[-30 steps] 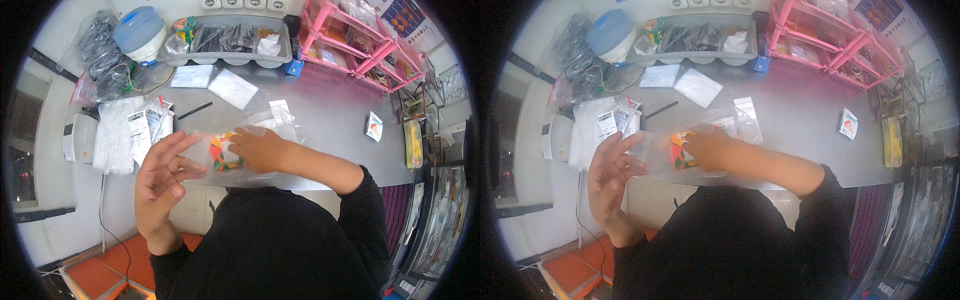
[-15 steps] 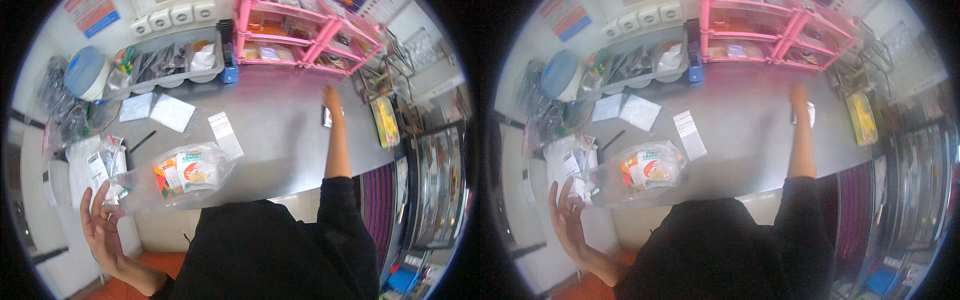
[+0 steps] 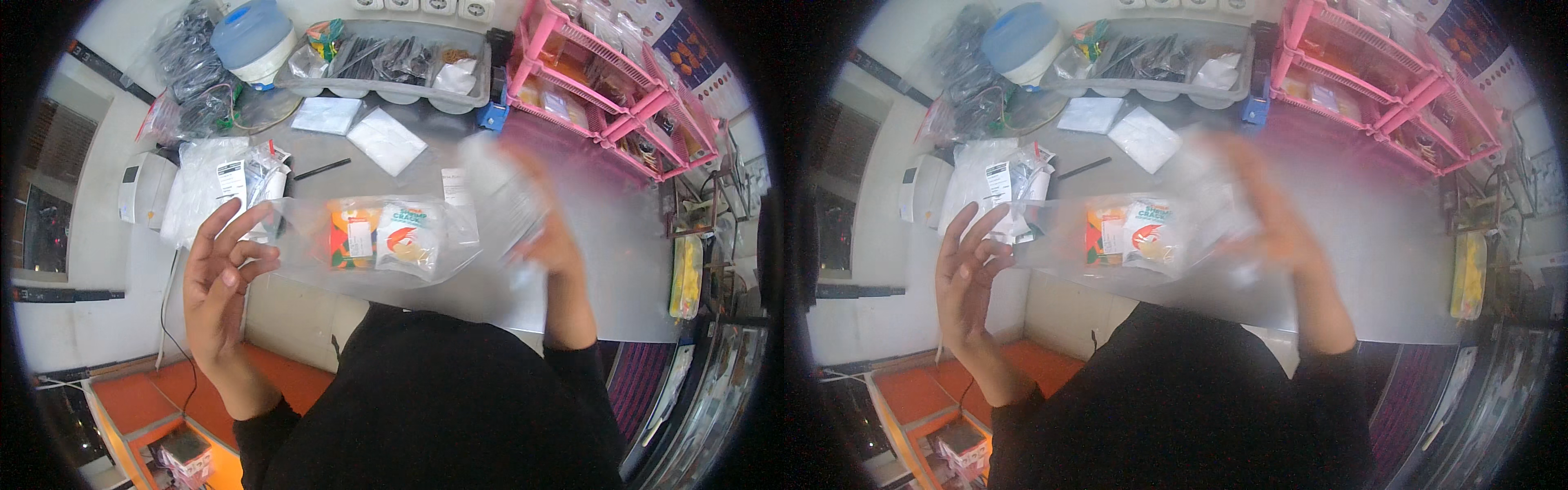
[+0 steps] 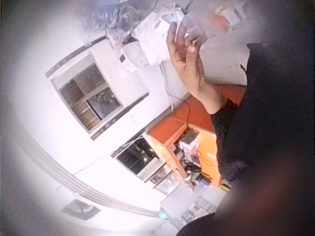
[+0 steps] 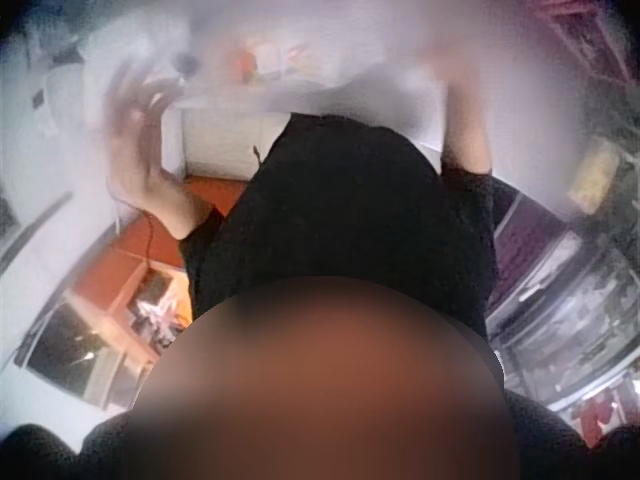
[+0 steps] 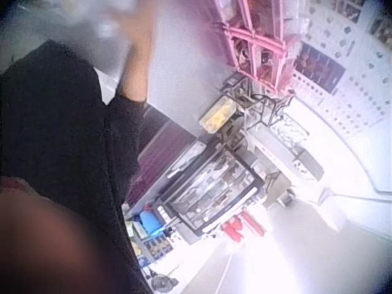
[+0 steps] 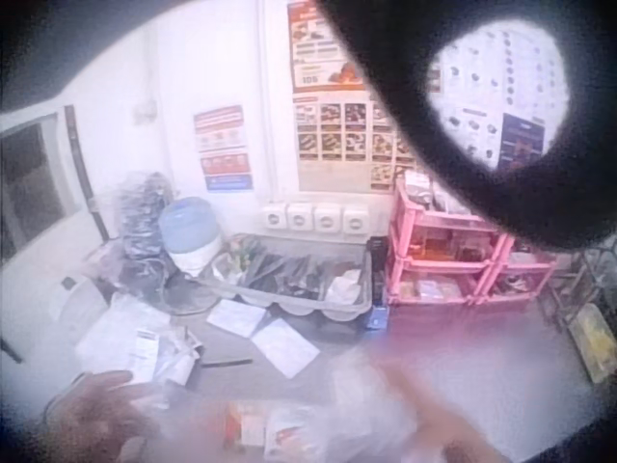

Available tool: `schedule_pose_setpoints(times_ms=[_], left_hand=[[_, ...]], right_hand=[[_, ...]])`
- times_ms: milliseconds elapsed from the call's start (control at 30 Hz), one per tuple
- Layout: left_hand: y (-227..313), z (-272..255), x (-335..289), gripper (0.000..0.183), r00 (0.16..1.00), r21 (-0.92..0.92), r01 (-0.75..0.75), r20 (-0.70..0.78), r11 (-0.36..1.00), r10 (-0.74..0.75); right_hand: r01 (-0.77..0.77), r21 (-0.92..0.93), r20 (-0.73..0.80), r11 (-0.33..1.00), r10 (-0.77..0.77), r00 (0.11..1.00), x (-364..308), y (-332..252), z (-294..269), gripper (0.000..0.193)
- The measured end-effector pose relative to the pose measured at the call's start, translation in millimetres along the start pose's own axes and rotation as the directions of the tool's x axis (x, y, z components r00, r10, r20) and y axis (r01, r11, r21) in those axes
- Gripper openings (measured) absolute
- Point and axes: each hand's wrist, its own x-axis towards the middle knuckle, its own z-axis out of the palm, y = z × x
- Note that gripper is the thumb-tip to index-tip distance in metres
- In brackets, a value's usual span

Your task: The person folds a colorful paper box, places a printed receipt inside, and then packs the box along with several small white packets into a clear plastic bag. The person writes on the receipt with a pen before placing it in the bag. The packed bag is then moved to a counter.

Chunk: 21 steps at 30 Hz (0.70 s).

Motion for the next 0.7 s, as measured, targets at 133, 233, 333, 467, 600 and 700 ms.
schedule_pose_setpoints(times_ms=[133, 233, 333, 467, 600, 700], left_hand=[[-4.4, -10.2, 0.7, 0.075, 0.997, -0.059, 0.036, 0.075, 0.998, -0.031], [-6.9, -15.7, 1.0, 0.074, 0.981, -0.119, 0.020, 0.193, 0.993, 0.004], [-8.1, -18.6, 2.4, 0.077, 0.971, -0.197, 0.094, 0.235, 0.976, -0.046], [-7.6, -23.9, 10.9, 0.076, 0.964, -0.254, 0.147, 0.255, 0.956, -0.081], [-7.8, -28.9, 15.4, 0.077, 0.946, -0.260, 0.182, 0.311, 0.948, -0.096], [-8.7, -28.8, 12.6, 0.079, 0.955, -0.237, 0.158, 0.284, 0.958, -0.087]], right_hand=[[-0.144, -0.093, 0.504, 0.985, 0.172, 0.847, 57.2, -42.7, 94.9, 0.079], [-0.232, -0.651, 0.291, 0.723, 0.520, 0.803, 56.4, -41.7, 109.0, 0.070], [-0.297, -0.886, -0.036, 0.356, 0.586, 0.810, 42.7, -23.5, 123.1, 0.067], [-0.437, -0.870, -0.220, 0.227, 0.616, 0.757, 36.3, -12.6, 150.2, 0.064], [-0.378, -0.867, -0.318, 0.323, 0.224, 0.921, 34.0, -46.6, 114.7, 0.052], [-0.606, -0.572, -0.518, 0.553, 0.330, 0.789, 26.5, -40.0, 47.6, 0.045]])
